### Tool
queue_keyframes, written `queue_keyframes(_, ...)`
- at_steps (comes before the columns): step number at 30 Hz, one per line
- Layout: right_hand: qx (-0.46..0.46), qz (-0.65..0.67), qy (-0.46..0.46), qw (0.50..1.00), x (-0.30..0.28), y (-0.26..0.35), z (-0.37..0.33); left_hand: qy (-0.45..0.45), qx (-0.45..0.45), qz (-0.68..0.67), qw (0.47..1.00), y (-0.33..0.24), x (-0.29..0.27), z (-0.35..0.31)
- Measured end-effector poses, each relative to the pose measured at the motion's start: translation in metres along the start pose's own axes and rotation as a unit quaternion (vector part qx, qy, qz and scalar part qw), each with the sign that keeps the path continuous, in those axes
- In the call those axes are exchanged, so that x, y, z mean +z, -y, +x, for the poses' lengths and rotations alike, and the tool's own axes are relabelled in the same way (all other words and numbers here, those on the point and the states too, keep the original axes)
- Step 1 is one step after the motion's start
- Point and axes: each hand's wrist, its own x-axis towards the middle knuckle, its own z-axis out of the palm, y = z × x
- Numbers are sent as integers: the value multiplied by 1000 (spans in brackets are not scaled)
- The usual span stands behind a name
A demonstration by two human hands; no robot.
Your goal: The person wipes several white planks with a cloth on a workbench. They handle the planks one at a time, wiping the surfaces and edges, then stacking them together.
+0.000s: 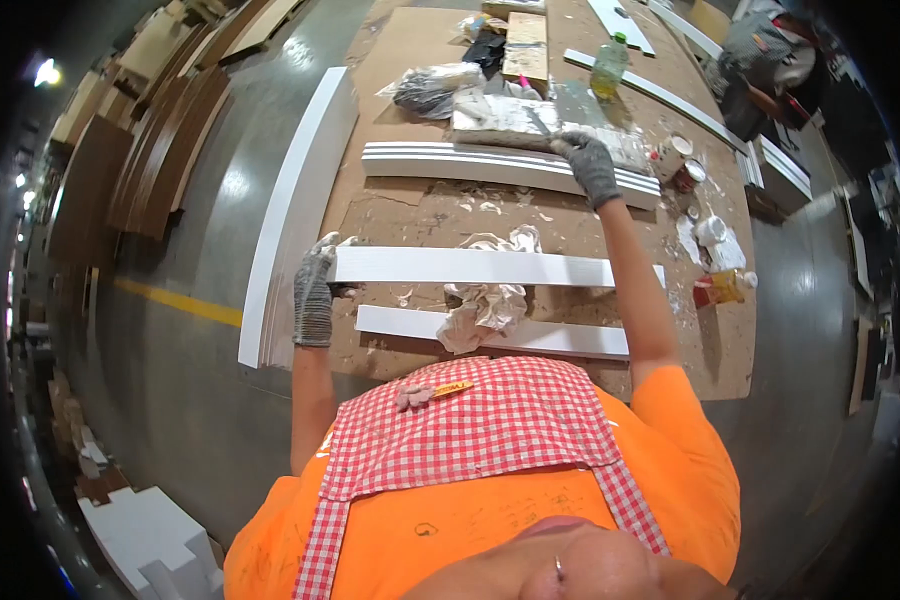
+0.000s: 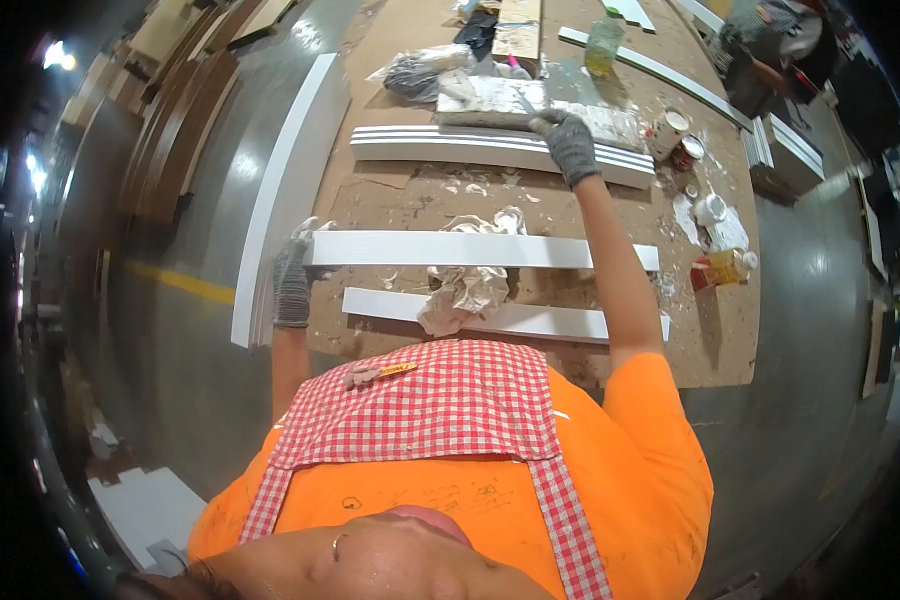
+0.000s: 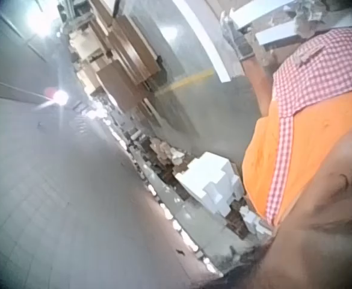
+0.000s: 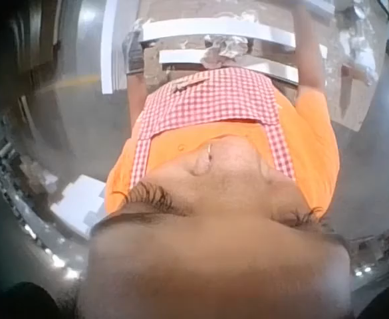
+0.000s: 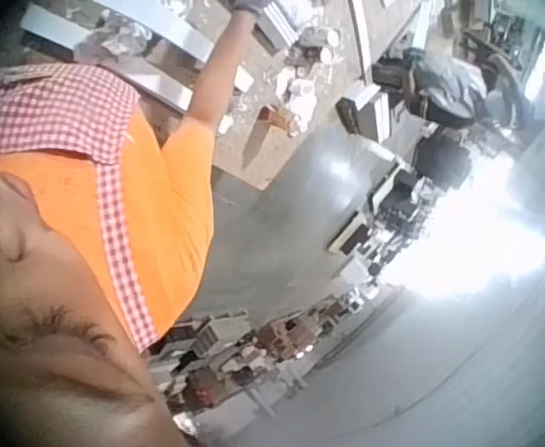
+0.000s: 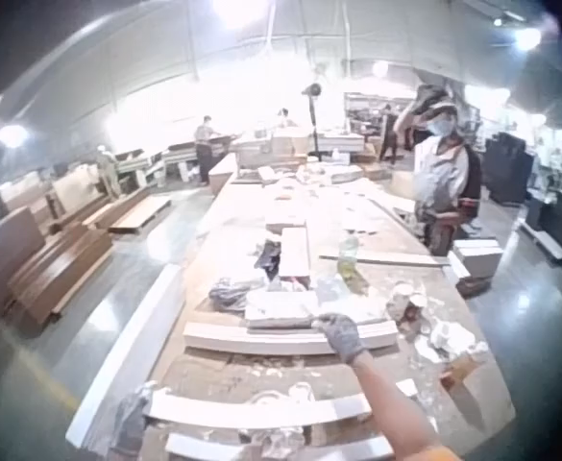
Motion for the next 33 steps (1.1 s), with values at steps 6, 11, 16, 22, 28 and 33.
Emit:
queue_keyframes(6, -3, -347, -94, 933, 73, -74, 111, 84, 24, -49, 995, 25, -29, 25)
queue_keyframes(11, 21, -330, 30, 943, 80, -56, 132, 73, -38, -205, 975, -5, -25, 5)
queue_keyframes(16, 66, -304, 46, 949, 65, -65, 132, 98, -65, -280, 953, -9, -17, 17)
queue_keyframes(22, 46, 201, 228, 952, 85, 139, -65, -37, 11, -178, 983, 2, 4, -2)
queue_keyframes(28, -168, 21, 105, 980, 109, 145, -196, -156, 154, -257, 941, 16, 22, -2)
queue_keyframes(33, -88, 47, -2, 995, 78, 109, -225, -88, 211, -240, 943, 14, 22, -4)
